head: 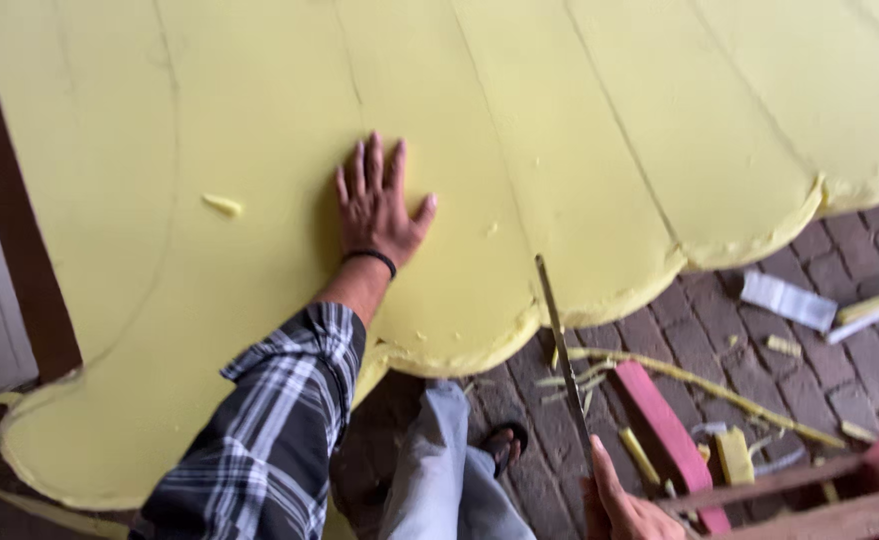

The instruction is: The person cuts a large yellow foam sheet along drawn curved lines using a long knife, steadying the foam with the other hand. They work around the scalloped edge and along interior guide lines, trimming off sections of foam that fall to the floor.

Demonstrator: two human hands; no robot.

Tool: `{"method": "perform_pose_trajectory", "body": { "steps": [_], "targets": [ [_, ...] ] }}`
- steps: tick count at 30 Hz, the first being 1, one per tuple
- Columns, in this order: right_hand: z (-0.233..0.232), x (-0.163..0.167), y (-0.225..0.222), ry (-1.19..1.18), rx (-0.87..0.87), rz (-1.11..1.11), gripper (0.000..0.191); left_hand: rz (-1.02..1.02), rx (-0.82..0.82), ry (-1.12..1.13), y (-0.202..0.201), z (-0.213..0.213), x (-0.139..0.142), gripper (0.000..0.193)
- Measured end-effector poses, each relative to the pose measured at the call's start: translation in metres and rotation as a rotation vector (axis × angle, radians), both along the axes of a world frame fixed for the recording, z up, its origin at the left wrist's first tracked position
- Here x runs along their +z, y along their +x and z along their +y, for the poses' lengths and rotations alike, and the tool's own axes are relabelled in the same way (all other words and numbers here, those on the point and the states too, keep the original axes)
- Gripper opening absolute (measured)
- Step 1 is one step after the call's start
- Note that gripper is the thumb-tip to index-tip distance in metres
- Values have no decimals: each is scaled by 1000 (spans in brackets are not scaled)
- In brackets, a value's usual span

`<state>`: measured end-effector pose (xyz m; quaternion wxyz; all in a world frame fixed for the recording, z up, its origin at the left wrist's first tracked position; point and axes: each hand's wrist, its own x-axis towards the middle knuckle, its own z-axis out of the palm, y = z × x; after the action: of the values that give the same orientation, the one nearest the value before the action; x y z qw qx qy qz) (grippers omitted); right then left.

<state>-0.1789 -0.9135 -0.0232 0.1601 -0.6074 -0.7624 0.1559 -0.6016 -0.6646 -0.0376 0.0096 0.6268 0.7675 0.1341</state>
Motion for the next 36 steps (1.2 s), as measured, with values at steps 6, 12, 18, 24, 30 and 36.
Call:
{"method": "perform_pose_trajectory", "body": {
  "steps": [6,12,18,24,30,36],
  "targets": [
    [146,25,-76,174,181,143,74,-31,-10,38,3,7,3,87],
    [288,56,-168,36,224,12,72,-119,-120,-98,-12,6,22,94],
    [412,65,-236,40,263,-75,67,-131,-42,-67,-82,131,24,92],
    [513,76,-279,61,293,-123,60,-112,126,-50,-104,226,30,93],
    [600,64,-339,25,337,-175,56,-128,164,-49,-103,223,32,92],
    [636,58,-378,-75,342,-176,52,-158,180,-75,-107,224,33,93]
  ]
}}
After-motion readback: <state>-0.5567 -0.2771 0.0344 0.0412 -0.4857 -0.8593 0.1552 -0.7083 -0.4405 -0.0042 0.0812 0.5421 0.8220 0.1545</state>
